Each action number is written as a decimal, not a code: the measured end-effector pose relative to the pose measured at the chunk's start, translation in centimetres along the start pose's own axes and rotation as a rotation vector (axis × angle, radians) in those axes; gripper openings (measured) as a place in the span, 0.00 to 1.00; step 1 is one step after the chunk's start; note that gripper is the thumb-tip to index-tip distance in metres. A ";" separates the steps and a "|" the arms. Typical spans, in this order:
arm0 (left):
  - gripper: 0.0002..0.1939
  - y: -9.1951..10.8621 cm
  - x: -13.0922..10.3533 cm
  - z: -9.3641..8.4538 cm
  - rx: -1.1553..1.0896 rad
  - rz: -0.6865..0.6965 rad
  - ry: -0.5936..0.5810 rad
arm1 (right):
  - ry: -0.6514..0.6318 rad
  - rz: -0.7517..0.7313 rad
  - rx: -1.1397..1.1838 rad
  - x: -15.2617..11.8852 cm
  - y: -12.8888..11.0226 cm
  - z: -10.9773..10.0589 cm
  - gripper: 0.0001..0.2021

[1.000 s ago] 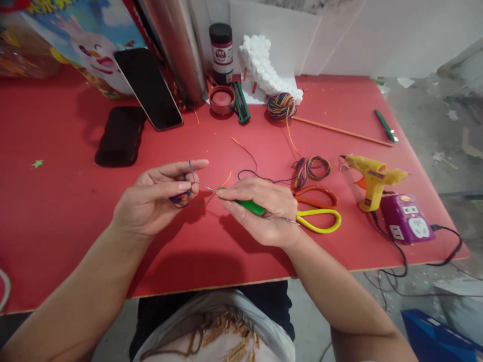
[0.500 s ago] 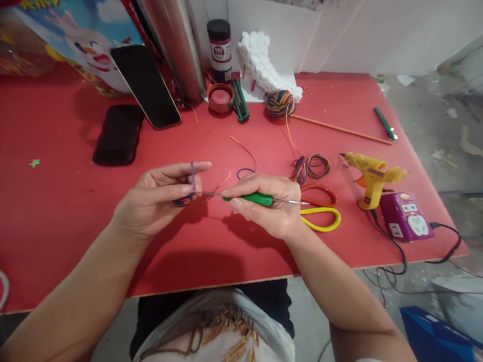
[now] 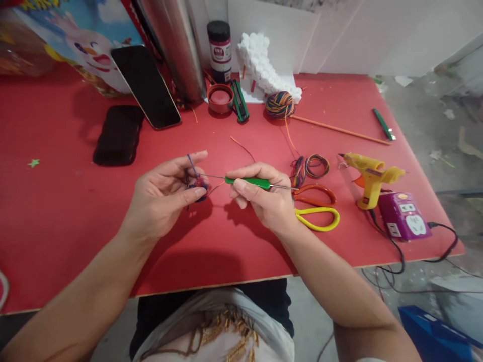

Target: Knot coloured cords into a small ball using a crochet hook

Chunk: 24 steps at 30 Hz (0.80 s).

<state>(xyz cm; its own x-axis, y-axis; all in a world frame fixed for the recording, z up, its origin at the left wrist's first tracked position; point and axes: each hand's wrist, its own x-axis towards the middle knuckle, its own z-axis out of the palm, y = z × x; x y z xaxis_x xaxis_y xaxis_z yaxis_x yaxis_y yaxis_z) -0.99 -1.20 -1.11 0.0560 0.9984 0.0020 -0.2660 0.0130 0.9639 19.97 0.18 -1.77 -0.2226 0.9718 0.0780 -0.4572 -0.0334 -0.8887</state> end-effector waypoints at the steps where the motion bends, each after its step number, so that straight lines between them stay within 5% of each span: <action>1: 0.29 0.0 0.0 0.0 -0.001 -0.005 0.001 | -0.001 0.003 0.008 0.0 0.0 0.0 0.05; 14: 0.26 -0.1 0.1 0.3 -0.040 0.003 0.031 | 0.005 0.032 0.016 -0.1 0.3 0.2 0.05; 19: 0.25 0.0 -0.1 0.7 -0.010 -0.075 0.034 | -0.041 0.038 -0.022 -0.2 0.4 0.3 0.06; 24: 0.24 0.0 0.0 1.0 -0.039 -0.153 0.021 | 0.044 -0.005 -0.040 -0.1 0.4 0.6 0.04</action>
<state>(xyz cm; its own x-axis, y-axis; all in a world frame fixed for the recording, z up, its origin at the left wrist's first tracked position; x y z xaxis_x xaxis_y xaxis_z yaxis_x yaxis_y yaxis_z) -0.06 -1.24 -0.85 0.0784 0.9855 -0.1506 -0.2934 0.1672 0.9413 19.27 -0.06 -1.88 -0.1821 0.9812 0.0633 -0.4235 -0.0201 -0.9057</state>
